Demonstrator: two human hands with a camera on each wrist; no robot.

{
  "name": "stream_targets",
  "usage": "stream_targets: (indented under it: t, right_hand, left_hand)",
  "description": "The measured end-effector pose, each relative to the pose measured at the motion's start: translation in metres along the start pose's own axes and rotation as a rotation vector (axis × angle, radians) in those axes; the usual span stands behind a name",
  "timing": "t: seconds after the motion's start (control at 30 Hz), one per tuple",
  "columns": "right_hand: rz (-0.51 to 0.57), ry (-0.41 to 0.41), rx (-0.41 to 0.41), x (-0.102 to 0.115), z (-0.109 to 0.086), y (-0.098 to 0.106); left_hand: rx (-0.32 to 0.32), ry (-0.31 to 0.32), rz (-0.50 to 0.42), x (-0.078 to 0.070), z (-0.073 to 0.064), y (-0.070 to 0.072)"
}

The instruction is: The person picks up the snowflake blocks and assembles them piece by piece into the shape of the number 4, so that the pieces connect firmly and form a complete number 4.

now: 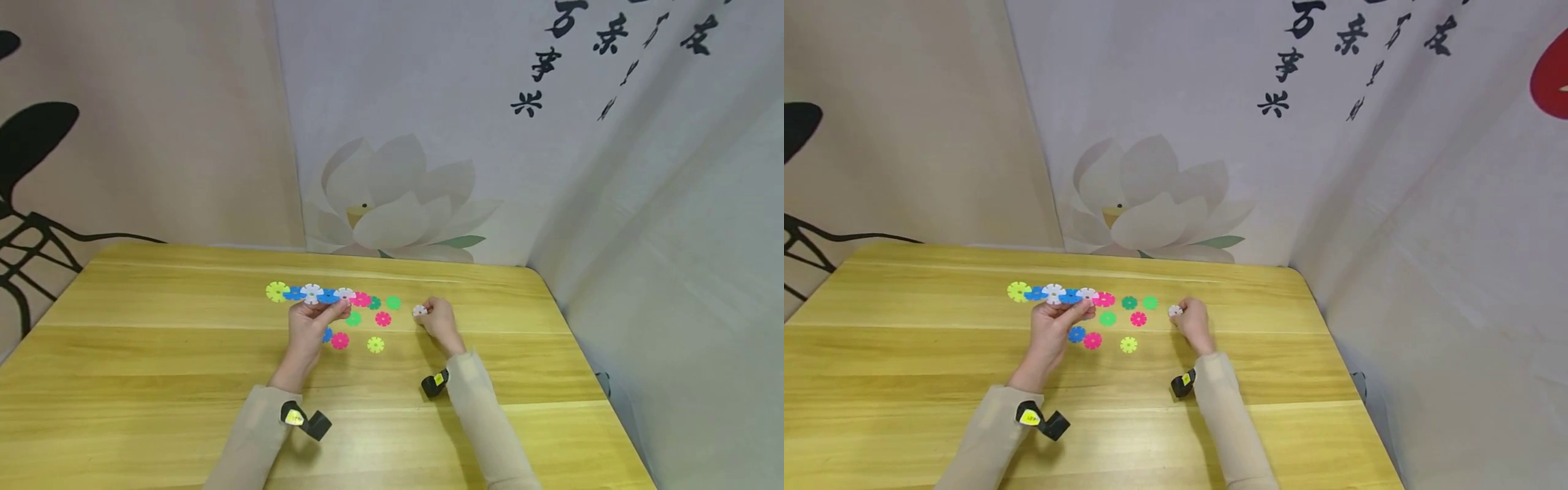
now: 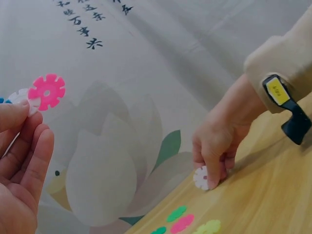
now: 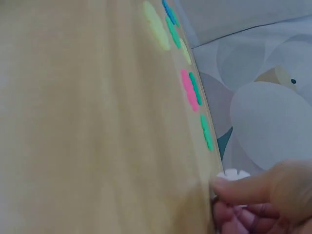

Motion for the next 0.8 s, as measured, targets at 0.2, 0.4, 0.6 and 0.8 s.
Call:
stream_targets:
  t: [0.2, 0.4, 0.6, 0.8]
  right_hand:
    - [0.209, 0.058, -0.043, 0.011, -0.013, 0.004]
    - [0.388, 0.129, -0.039, 0.048, -0.036, 0.015]
    - [0.542, 0.191, -0.009, 0.080, -0.057, 0.021]
    - [0.614, 0.319, -0.001, 0.124, -0.085, 0.033]
  left_hand:
    - [-0.010, 0.018, 0.005, 0.001, 0.000, 0.000]
    - [-0.015, 0.030, 0.003, 0.003, 0.000, 0.000]
    - [-0.009, 0.019, -0.018, 0.003, 0.000, -0.001]
    - [-0.009, 0.015, -0.016, 0.003, 0.000, -0.002]
Point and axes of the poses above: each hand's wrist, its own z-axis towards the middle knuckle, its own y-axis out of the back of the hand, x = y × z, the point moved 8 cm from there along z, towards the middle knuckle, and after that the axes turned 1 degree about x, right-handed, at the moved point
